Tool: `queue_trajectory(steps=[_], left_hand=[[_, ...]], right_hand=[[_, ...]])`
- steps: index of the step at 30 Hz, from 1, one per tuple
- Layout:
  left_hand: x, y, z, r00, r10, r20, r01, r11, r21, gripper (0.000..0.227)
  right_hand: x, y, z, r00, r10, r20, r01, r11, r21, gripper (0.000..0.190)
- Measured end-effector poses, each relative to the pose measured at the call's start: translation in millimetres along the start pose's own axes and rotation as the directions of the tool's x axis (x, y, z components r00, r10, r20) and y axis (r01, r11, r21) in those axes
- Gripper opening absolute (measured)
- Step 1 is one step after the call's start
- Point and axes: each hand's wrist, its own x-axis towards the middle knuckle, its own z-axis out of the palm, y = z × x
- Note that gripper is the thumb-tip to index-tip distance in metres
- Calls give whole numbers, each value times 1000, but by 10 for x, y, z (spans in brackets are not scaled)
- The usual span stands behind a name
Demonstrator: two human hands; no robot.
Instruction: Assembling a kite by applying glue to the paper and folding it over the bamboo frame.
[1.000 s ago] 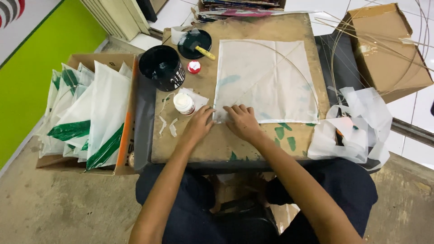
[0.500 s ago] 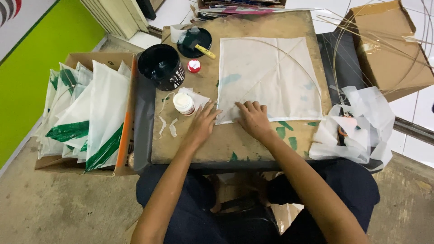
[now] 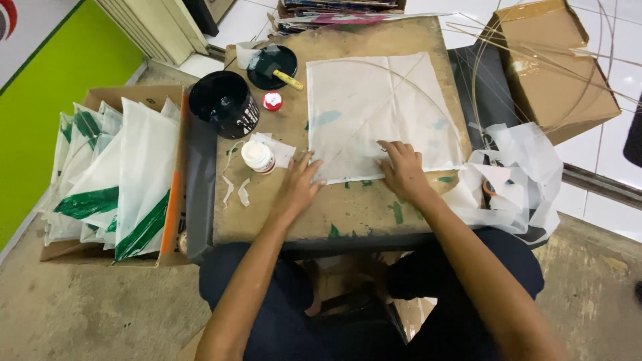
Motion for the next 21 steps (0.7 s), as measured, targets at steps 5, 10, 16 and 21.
queue_trajectory(steps=[5, 10, 16, 21], left_hand=[[42, -99, -22, 995, -88, -49, 84, 993, -76, 58], [96, 15, -89, 985, -164, -50, 161, 985, -68, 57], [207, 525, -78, 988, -151, 25, 153, 987, -59, 48], [412, 274, 283, 998, -63, 4, 63, 998, 9, 57]], right_hand=[[-128, 258, -5, 1000, -23, -10, 23, 999, -46, 50], [-204, 162, -94, 1000, -14, -6, 14, 998, -61, 51], [-15, 213, 203, 996, -64, 67, 70, 994, -85, 53], [80, 15, 145, 984, -51, 168, 53, 999, -2, 54]])
